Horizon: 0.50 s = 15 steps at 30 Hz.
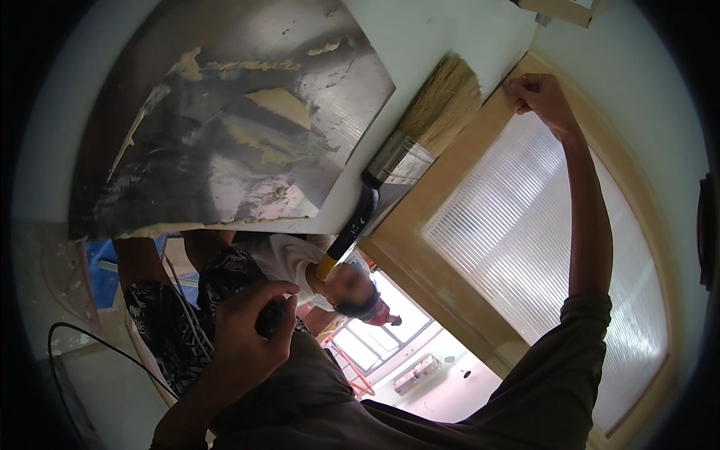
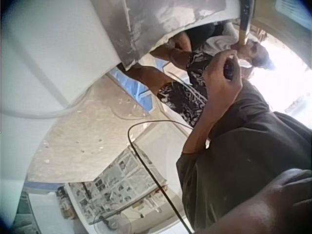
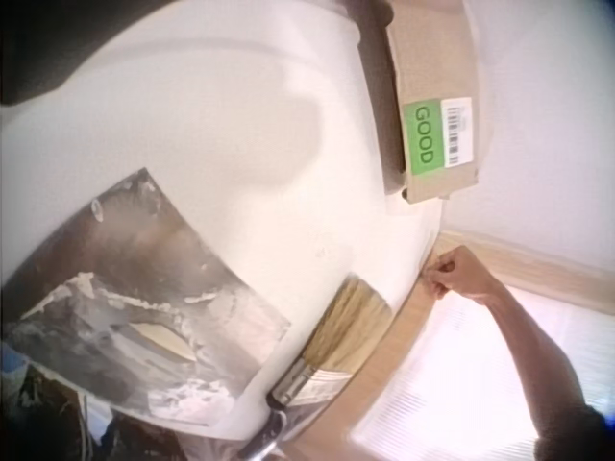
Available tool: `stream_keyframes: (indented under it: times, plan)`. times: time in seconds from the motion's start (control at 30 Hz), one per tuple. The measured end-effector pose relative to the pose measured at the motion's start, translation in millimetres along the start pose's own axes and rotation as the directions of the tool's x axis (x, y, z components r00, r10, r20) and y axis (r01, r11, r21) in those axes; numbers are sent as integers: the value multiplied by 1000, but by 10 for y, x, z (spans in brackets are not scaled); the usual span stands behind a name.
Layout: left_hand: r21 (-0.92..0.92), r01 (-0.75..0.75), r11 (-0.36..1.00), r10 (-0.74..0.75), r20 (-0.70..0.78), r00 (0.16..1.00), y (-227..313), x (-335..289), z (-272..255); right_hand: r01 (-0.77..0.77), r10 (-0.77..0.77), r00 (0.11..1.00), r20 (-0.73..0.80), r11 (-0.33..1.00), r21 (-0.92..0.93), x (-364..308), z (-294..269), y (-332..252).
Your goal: The person applies a white substance to the corner of a wooden frame using a small tool. They then smooth the applied substance with their finger. The person also uses a brush to clean the area.
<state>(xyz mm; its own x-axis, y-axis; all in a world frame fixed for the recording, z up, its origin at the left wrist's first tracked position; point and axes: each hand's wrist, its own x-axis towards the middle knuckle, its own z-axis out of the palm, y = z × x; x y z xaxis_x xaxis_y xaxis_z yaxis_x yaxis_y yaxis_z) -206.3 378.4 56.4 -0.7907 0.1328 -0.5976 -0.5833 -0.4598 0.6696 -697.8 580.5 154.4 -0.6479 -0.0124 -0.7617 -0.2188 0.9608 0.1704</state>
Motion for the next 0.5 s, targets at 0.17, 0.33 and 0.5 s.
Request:
stream_keyframes:
  times: [0.17,0.33,0.5]
  plan:
    - [-6,-4,1000,4,3,1000,75,21,14,-9,10,1000,-12,998,57,-46,-14,95]
    - [-4,-19,1000,19,4,1000,98,45,21,34,-33,999,-31,999,27,-73,12,87]
    - [-11,-19,1000,19,9,1000,137,66,10,25,-23,999,-44,999,39,-84,44,69]
